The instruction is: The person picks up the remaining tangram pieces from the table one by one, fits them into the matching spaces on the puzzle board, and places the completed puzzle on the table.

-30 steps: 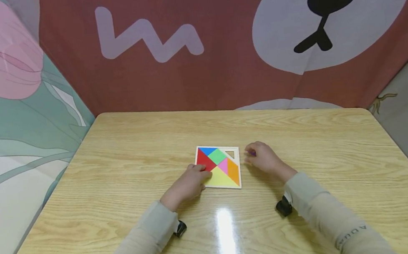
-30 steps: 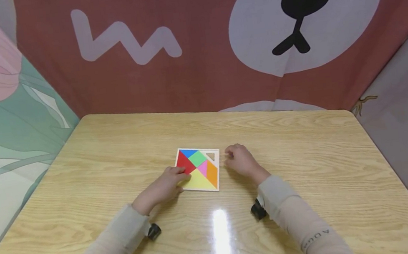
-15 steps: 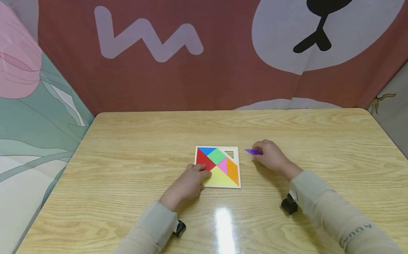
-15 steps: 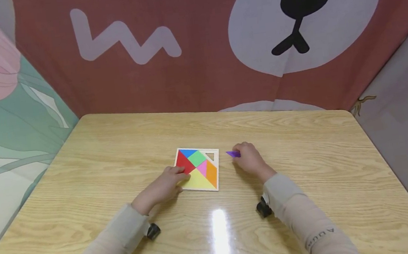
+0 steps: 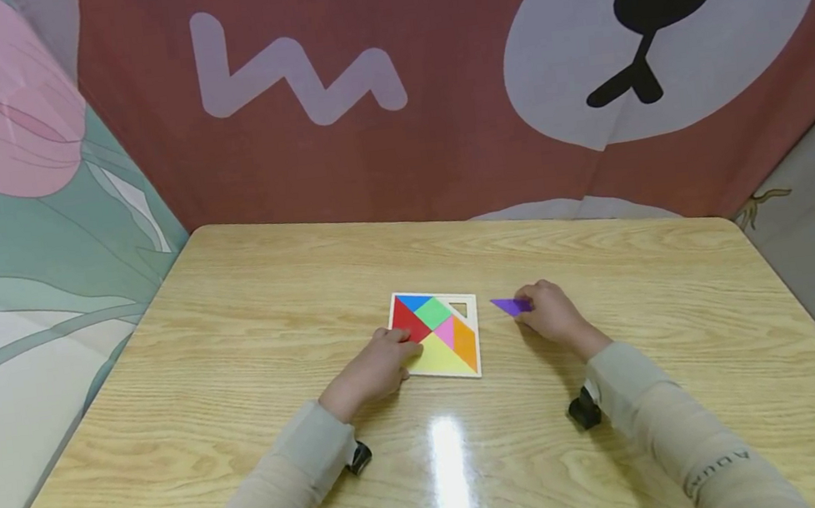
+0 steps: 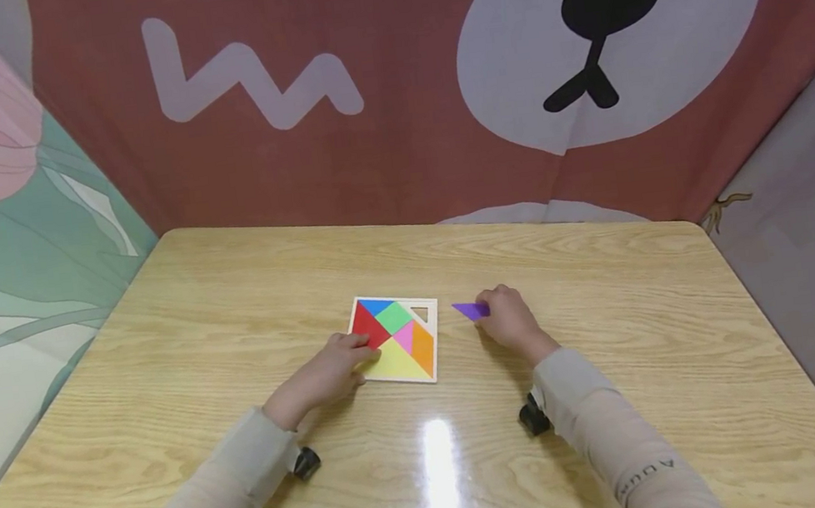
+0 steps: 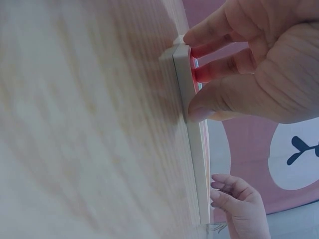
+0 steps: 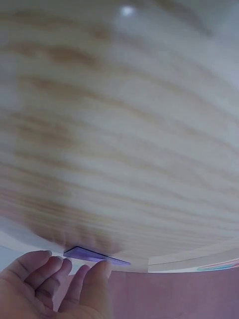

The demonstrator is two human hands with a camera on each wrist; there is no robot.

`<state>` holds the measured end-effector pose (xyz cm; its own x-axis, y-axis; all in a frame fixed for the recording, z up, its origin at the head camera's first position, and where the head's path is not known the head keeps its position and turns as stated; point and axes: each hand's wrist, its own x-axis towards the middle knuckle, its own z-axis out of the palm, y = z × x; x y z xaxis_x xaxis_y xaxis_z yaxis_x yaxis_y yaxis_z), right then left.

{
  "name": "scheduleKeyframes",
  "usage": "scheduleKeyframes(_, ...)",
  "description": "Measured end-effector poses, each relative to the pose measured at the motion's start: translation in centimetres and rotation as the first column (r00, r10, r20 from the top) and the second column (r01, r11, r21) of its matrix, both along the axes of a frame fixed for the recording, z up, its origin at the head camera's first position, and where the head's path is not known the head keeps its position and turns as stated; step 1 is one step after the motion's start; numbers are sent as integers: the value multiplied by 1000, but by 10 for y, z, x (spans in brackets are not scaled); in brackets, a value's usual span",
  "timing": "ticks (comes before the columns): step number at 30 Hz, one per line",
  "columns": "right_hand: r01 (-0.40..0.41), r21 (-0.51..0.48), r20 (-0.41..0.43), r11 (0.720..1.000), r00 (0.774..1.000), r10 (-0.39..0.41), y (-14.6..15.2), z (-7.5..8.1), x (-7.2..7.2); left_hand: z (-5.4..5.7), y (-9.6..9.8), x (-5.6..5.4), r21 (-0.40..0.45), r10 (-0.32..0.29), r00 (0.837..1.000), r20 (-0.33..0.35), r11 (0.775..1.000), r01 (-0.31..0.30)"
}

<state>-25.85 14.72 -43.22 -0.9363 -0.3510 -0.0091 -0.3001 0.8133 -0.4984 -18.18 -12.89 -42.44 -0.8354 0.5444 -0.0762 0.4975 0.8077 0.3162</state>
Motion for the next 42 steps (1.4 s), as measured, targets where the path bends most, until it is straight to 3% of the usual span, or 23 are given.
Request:
scheduleKeyframes(25,91,-2,100,996,991,-91,7,-1,-4,0,1,0,-9,-14,1000,-21,1000,14)
scheduleKeyframes(42,109,-121,90,987,991,-99,7,-4,-3,1,1,2,2,-8,1000,-17,1000,8)
